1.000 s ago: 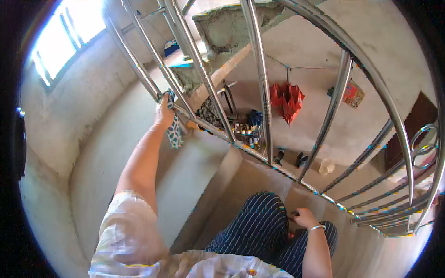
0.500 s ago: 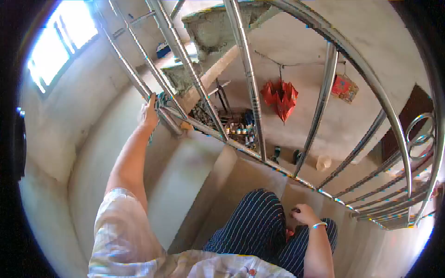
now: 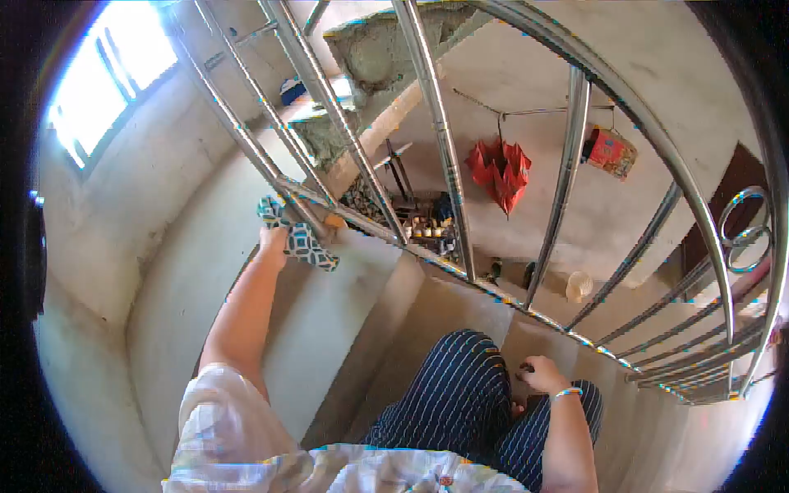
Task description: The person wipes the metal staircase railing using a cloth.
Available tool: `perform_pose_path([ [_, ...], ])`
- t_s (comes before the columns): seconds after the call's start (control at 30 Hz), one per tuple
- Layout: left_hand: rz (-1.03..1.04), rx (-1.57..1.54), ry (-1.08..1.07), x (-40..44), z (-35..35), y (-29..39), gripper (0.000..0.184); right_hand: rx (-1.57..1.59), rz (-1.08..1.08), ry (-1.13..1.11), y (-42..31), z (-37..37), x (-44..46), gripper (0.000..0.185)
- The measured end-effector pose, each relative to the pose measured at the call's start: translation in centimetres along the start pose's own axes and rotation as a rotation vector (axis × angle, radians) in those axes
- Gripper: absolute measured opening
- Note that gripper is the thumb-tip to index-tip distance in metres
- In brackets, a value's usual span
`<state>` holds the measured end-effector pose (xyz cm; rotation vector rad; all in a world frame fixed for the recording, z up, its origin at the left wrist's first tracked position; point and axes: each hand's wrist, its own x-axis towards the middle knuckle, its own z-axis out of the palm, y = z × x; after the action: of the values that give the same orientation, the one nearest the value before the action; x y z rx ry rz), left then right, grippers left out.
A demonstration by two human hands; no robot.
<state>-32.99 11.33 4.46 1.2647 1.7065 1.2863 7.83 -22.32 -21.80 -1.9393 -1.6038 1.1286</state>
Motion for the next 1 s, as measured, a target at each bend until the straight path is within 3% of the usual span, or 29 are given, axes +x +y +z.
perform_pose_path([
  [0.03,-0.367,-0.26,-0.079,0.4,0.0,0.9,0.03,-0.005,0.005,0.008,-0.1,-0.2,-0.1,0.029],
  [0.17,-0.296,-0.31,-0.28,2.3,3.2,2.7,0.017,0.003,0.043,0.053,-1.5,-1.0,-1.1,0.03],
  [0.27,-0.293,-0.48,-0.084,-0.1,4.6,5.7,0.017,0.053,0.128,0.004,-2.4,-1.0,-1.0,0.03],
  [0.3,-0.194,-0.451,-0.185,2.1,4.9,2.7,0.017,0.06,0.127,0.01,-2.3,-0.9,-0.9,0.03],
  [0.4,-0.291,-0.392,-0.39,-2.0,7.3,-0.6,0.016,0.014,0.054,0.037,-1.9,-0.3,-0.5,0.032],
  [0.43,-0.44,-0.371,-0.468,-2.9,8.3,-2.1,0.02,0.013,0.078,0.005,-1.8,-0.4,-0.1,0.031],
  [0.5,-0.36,-0.106,-0.694,-7.4,9.3,-2.5,0.019,0.005,0.106,-0.031,-1.6,-0.2,0.1,0.03],
  [0.6,-0.296,-0.066,-0.827,-11.2,9.1,-0.1,0.019,-0.047,0.115,-0.013,-1.4,-0.3,0.4,0.029],
  [0.63,-0.339,-0.196,-0.734,-10.3,9.3,-0.1,0.021,-0.038,0.087,-0.018,-1.3,-0.3,0.4,0.029],
  [0.7,-0.193,-0.166,-0.666,-7.3,8.4,0.3,0.019,-0.021,0.063,-0.021,-0.8,-0.1,0.4,0.029],
  [0.73,-0.215,-0.058,-0.568,-7.1,7.4,2.2,0.025,-0.026,0.08,-0.009,-0.3,0.0,0.5,0.029],
  [0.77,-0.124,-0.045,-0.493,-3.8,6.9,0.3,0.018,-0.029,0.098,0.001,0.1,0.2,0.5,0.029],
  [0.83,-0.178,-0.179,-0.25,-2.1,5.6,1.0,0.016,0.025,0.099,0.013,-0.7,-0.4,0.0,0.03],
  [0.93,-0.086,-0.027,0.065,0.6,4.5,0.3,0.043,0.043,0.085,0.014,-2.4,-1.4,-0.6,0.03],
  [1.0,-0.019,-0.159,-0.056,0.4,5.2,0.1,0.046,0.014,0.072,0.003,-2.7,-1.6,-0.6,0.031],
])
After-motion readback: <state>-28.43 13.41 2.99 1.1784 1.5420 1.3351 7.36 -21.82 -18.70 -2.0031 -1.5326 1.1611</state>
